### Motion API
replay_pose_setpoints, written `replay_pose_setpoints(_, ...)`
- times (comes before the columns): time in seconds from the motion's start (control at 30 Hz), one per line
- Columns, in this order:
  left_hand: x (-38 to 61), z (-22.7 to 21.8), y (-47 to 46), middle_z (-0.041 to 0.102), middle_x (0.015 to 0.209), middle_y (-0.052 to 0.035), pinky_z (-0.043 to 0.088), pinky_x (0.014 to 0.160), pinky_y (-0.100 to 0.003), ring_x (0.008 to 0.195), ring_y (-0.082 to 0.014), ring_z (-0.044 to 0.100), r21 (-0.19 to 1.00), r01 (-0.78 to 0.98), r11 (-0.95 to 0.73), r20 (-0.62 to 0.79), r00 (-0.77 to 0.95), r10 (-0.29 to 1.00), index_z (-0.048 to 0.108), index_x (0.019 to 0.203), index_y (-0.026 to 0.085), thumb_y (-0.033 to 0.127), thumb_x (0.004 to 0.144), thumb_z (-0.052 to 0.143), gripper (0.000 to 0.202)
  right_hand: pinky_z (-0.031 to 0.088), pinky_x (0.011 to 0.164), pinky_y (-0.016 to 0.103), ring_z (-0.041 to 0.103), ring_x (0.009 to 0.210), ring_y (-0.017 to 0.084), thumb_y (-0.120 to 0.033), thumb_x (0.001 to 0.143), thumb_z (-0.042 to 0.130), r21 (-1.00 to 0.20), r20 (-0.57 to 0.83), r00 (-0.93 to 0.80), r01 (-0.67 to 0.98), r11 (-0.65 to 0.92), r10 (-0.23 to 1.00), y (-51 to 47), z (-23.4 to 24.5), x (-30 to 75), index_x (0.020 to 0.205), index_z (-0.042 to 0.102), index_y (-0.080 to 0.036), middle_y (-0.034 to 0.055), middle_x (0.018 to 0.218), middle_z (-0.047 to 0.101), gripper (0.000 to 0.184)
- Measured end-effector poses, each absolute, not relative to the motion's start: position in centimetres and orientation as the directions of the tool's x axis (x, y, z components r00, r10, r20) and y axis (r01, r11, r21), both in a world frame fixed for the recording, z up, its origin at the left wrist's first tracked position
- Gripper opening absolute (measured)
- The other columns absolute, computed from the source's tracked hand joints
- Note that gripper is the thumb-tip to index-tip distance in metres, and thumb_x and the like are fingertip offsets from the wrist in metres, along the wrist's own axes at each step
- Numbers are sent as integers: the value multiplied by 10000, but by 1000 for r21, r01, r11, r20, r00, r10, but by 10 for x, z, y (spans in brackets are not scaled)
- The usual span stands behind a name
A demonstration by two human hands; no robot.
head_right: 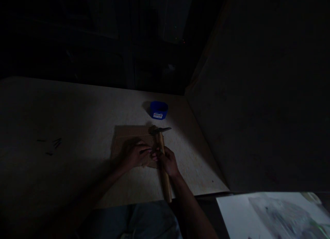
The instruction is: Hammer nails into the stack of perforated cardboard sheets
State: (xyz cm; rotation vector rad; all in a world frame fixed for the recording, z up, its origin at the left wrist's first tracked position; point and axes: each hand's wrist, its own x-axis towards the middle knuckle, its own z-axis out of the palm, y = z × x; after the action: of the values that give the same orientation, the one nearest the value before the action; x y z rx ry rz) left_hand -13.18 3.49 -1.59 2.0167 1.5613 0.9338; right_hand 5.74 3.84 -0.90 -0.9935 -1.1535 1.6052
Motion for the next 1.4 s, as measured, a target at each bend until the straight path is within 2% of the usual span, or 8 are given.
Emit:
replay_pose_setpoints(0.33, -133, -21, 36, 727, 960, -44, 526, 759, -284, 857, -162, 671, 737, 618, -276, 251, 129, 959, 775, 958, 241, 281, 875, 645, 160, 544, 600, 299, 673, 583, 165, -460, 745, 760, -967, -96, -286, -202, -158, 954, 39, -9, 57, 923, 651, -170, 43, 728, 742, 357)
replay_pose_setpoints(0.5, -133, -24, 37, 731, 978, -46, 532, 822, -299, 924, -174, 669, 758, 598, -261, 242, 113, 964, 750, 981, 233, 249, 848, 659, 162, 550, 606, 305, 681, 602, 173, -439, 750, 752, -967, -96, -277, -200, -155, 956, 39, -9, 58, 925, 654, -176, 42, 735, 747, 331)
replay_pose_setpoints(0.83, -138, -20, 29, 732, 1071, -53, 570, 814, -298, 942, -175, 696, 874, 448, -187, 159, 100, 982, 670, 1138, 222, 151, 787, 684, 358, 526, 511, 271, 651, 514, 153, -447, 690, 794, -959, -140, -240, -207, -191, 961, 43, -6, 63, 913, 657, -157, 43, 703, 731, 391)
replay_pose_setpoints(1.03, -163, 15, -2, 677, 1232, -66, 481, 1039, -383, 1175, -216, 609, 740, 600, -303, 310, 95, 946, 587, 1313, 263, 212, 818, 666, 503, 469, 390, 229, 613, 463, 140, -469, 677, 780, -960, -139, -203, -213, -182, 969, 43, -4, 70, 929, 644, -162, 38, 707, 721, 420)
replay_pose_setpoints(1.13, -184, 28, -23, 642, 1281, -77, 464, 1063, -390, 1217, -226, 577, 683, 667, -298, 407, -8, 914, 587, 1304, 248, 196, 817, 616, 491, 441, 350, 222, 580, 427, 130, -467, 673, 781, -963, -125, -162, -218, -159, 979, 40, -1, 73, 932, 644, -167, 30, 695, 710, 420)
replay_pose_setpoints(1.2, -203, 28, -34, 644, 1266, -76, 476, 1047, -373, 1190, -213, 593, 696, 680, -231, 449, -161, 879, 598, 1259, 235, 160, 811, 557, 456, 427, 336, 223, 557, 404, 126, -465, 674, 782, -962, -122, -147, -224, -153, 982, 38, 2, 75, 933, 646, -170, 25, 677, 703, 416)
replay_pose_setpoints(1.33, -262, 14, -49, 669, 1167, -88, 541, 922, -344, 1064, -203, 652, 792, 609, 39, 425, -596, 682, 588, 1171, 201, 180, 822, 487, 364, 400, 328, 233, 505, 356, 117, -475, 681, 786, -959, -120, -147, -240, -153, 982, 34, 7, 79, 942, 654, -170, 13, 622, 681, 422)
replay_pose_setpoints(1.4, -297, 7, -57, 656, 1179, -113, 546, 902, -352, 1045, -216, 654, 785, 591, 187, 402, -715, 572, 572, 1198, 182, 199, 824, 486, 383, 391, 329, 238, 486, 344, 116, -474, 689, 788, -958, -119, -147, -243, -152, 982, 33, 8, 80, 940, 659, -170, 8, 591, 665, 415)
